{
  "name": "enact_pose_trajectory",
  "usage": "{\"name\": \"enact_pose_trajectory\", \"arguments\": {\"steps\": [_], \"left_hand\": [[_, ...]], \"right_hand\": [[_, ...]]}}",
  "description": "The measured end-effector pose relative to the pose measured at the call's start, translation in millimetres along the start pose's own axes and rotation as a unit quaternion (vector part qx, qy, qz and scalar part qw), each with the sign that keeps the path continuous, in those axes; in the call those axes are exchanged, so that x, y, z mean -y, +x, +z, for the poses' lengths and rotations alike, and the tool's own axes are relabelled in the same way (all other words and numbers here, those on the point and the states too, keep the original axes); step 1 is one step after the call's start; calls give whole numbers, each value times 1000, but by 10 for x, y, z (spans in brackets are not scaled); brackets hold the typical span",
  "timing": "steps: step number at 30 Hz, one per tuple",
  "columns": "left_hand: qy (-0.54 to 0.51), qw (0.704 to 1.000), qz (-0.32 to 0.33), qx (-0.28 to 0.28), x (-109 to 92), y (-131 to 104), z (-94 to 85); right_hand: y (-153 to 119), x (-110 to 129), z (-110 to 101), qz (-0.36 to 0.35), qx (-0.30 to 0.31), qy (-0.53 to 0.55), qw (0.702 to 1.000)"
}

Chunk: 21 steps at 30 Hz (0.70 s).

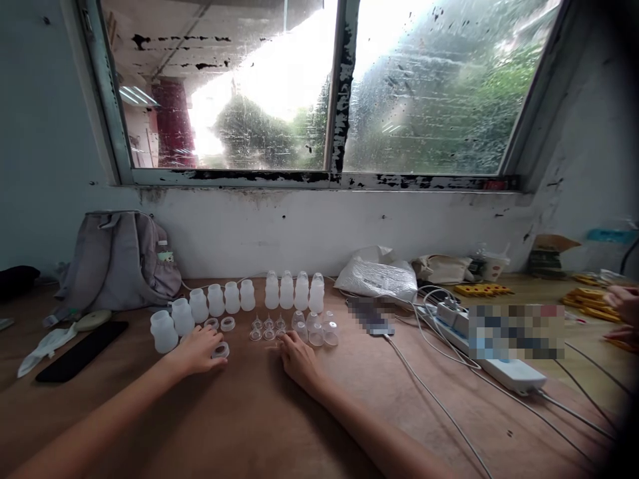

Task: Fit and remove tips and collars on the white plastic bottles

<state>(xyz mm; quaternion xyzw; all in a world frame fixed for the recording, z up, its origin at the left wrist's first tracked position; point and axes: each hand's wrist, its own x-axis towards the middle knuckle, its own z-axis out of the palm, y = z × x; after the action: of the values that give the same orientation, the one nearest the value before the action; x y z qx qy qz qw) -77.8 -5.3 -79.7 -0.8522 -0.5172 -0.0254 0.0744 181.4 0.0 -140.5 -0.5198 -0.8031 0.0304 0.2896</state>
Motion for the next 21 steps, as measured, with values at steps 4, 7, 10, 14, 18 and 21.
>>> {"name": "enact_pose_trajectory", "arguments": {"steps": [4,7,10,14,18,21], "left_hand": [[-54,998,2,-11,-7,-58,36],[-116,992,6,-46,-99,24,27],[-230,965,-3,-124,-298,155,3],[-466,856,-54,-214,-643,356,58],[-741,619,-153,-210,-863,497,287],[-854,462,-192,-146,-876,508,432]], "right_hand": [[54,56,32,20,23,-58,998],[64,63,49,19,27,-71,997],[49,44,37,19,16,-42,999],[36,5,16,-5,-37,47,998],[54,-15,29,-21,-96,134,986],[63,-10,46,-14,-145,162,976]]}}
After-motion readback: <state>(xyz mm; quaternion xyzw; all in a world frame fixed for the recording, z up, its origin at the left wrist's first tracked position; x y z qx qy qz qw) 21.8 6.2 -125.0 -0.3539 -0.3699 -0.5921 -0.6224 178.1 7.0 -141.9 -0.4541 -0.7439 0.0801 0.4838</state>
